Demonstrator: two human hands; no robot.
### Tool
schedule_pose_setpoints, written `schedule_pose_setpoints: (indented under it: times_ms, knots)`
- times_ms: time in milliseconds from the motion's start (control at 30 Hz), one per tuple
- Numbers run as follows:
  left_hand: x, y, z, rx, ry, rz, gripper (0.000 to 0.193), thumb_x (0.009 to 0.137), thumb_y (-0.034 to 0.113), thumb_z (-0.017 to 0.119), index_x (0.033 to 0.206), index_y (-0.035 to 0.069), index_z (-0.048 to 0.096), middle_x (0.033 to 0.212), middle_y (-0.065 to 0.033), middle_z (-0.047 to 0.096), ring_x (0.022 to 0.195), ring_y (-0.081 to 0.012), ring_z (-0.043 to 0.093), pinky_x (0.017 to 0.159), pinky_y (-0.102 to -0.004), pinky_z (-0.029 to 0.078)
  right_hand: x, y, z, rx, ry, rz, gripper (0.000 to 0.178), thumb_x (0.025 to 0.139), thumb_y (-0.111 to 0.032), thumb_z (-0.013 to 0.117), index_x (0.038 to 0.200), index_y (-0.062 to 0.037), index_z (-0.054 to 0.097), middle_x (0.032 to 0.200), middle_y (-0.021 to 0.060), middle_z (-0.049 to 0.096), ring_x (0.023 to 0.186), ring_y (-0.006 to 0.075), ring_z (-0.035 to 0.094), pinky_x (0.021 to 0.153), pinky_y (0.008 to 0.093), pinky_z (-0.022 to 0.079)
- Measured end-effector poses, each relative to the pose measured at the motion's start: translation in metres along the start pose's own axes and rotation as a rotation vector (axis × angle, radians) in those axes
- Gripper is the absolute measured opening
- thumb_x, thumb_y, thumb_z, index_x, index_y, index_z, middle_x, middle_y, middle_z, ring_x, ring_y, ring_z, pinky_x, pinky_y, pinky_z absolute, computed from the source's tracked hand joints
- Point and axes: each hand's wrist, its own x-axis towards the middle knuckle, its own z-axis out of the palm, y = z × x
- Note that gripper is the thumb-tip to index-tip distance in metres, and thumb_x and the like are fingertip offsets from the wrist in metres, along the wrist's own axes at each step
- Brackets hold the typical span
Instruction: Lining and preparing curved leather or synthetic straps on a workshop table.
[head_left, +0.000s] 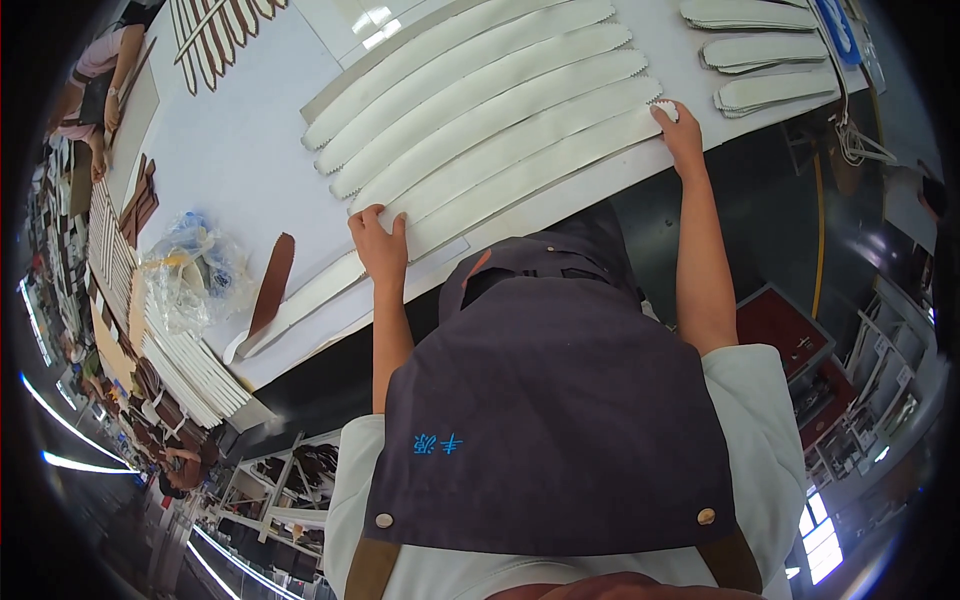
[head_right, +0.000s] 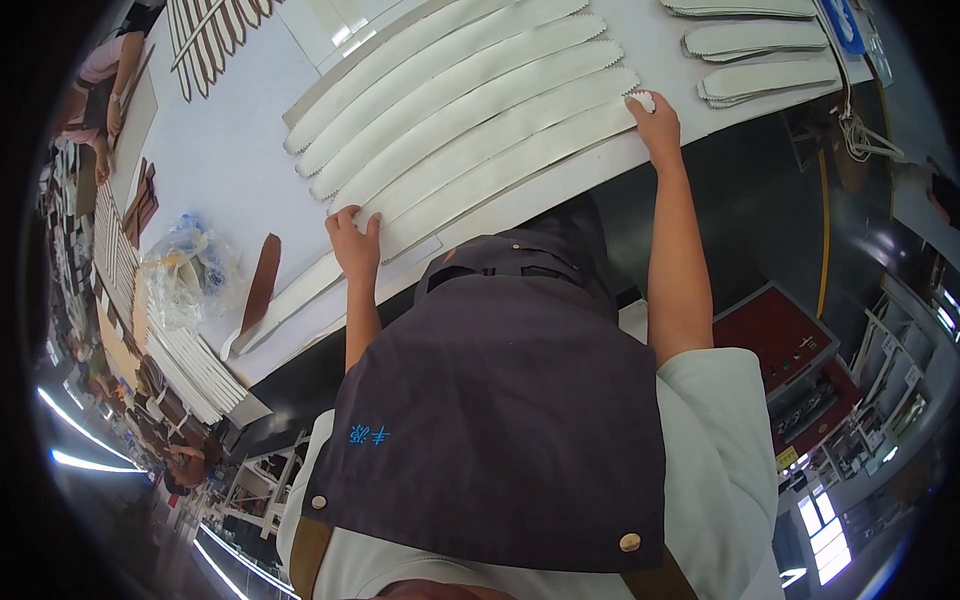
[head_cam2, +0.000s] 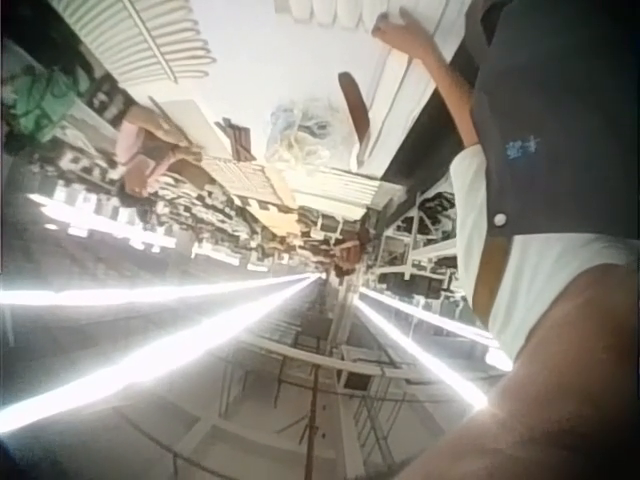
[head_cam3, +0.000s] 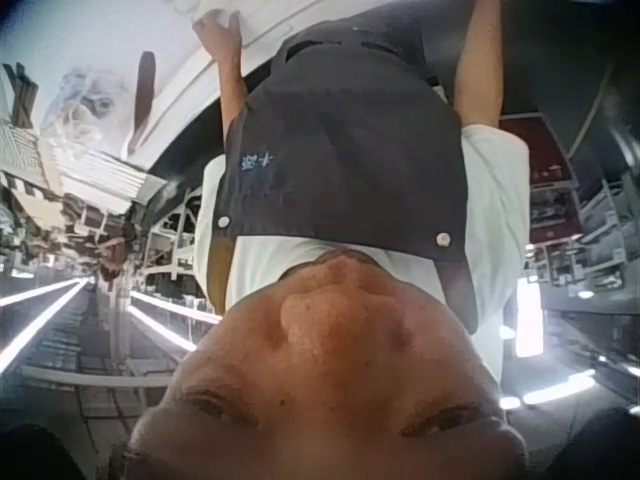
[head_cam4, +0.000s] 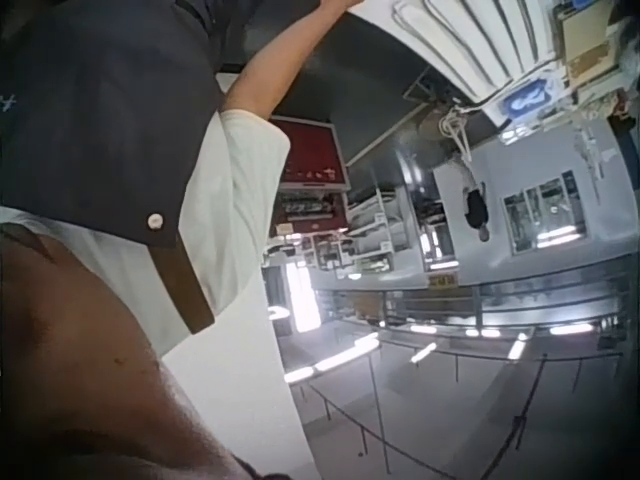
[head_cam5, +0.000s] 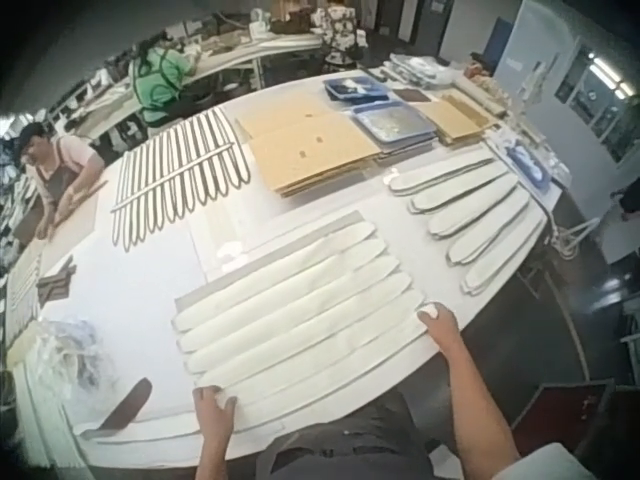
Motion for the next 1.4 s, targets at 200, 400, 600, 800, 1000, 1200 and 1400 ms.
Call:
schedule_pose_setpoints:
  times_ms: [200,400,600,800,1000,1200,1400]
  knots:
    - [0.005,0.004,-0.001,0.057,-0.024,-0.012,0.034,0.072,0.02,0.069,0.1,0.008,0.053,0.105,-0.0115,0.047,0.094,-0.0293,0.052,0.078,-0.0372,0.044,0.001,0.006,0.0,0.102,-0.081,0.094,0.039,0.076,-0.027,0.065,0.099,0.004,0.06,0.083,0.0112,0.063,0.068,0.0161,0.058,0.059,0.0292,0.048]
    - [0.005,0.007,-0.006,0.095,-0.049,-0.036,0.034,0.073,0.023,0.068,0.099,0.009,0.052,0.102,-0.0115,0.047,0.092,-0.0289,0.052,0.076,-0.0377,0.044,-0.002,0.006,0.003,0.067,-0.032,0.066,0.044,0.076,-0.028,0.064,0.103,0.0063,0.059,0.083,0.0135,0.063,0.068,0.0188,0.06,0.056,0.0302,0.05]
    - [0.003,0.002,-0.004,0.125,-0.017,-0.025,0.034,0.072,0.023,0.069,0.099,0.01,0.052,0.103,-0.0102,0.048,0.09,-0.0287,0.054,0.072,-0.0392,0.045,0.001,0.002,0.008,-0.044,-0.005,0.052,0.041,0.075,-0.028,0.063,0.1,0.0048,0.061,0.084,0.0171,0.064,0.071,0.0243,0.062,0.06,0.0334,0.051]
    - [0.003,0.004,-0.004,0.115,-0.001,-0.021,0.033,0.072,0.022,0.069,0.098,0.01,0.053,0.103,-0.0104,0.049,0.091,-0.0292,0.054,0.072,-0.0401,0.045,0.015,0.023,0.015,-0.336,0.227,-0.166,0.042,0.073,-0.034,0.061,0.094,0.0027,0.063,0.087,0.0221,0.063,0.082,0.0364,0.06,0.077,0.0381,0.047]
    - [0.005,0.017,-0.001,0.258,0.116,0.165,0.031,0.071,0.02,0.069,0.096,0.009,0.054,0.099,-0.0094,0.051,0.087,-0.0287,0.053,0.071,-0.0402,0.044,0.006,0.003,0.004,-0.239,0.054,0.005,0.041,0.074,-0.033,0.062,0.093,0.0029,0.062,0.091,0.0184,0.064,0.083,0.0316,0.062,0.075,0.0365,0.049]
    - [0.019,0.05,0.026,-0.066,0.073,0.351,0.025,0.069,0.02,0.07,0.085,0.007,0.055,0.09,-0.0097,0.053,0.084,-0.0281,0.052,0.07,-0.039,0.044,-0.007,-0.007,0.01,0.189,-0.087,0.242,0.03,0.077,-0.027,0.066,0.097,-0.0046,0.061,0.082,0.0024,0.06,0.067,0.011,0.057,0.057,0.0265,0.048]
    - [0.028,0.056,0.038,-0.029,-0.052,0.304,0.027,0.069,0.021,0.071,0.083,0.006,0.054,0.087,-0.0098,0.051,0.084,-0.0276,0.052,0.068,-0.0388,0.044,-0.002,-0.002,0.01,0.12,-0.079,0.262,0.033,0.075,-0.024,0.067,0.096,0.0009,0.061,0.09,0.0086,0.061,0.076,0.0176,0.06,0.063,0.0308,0.052]
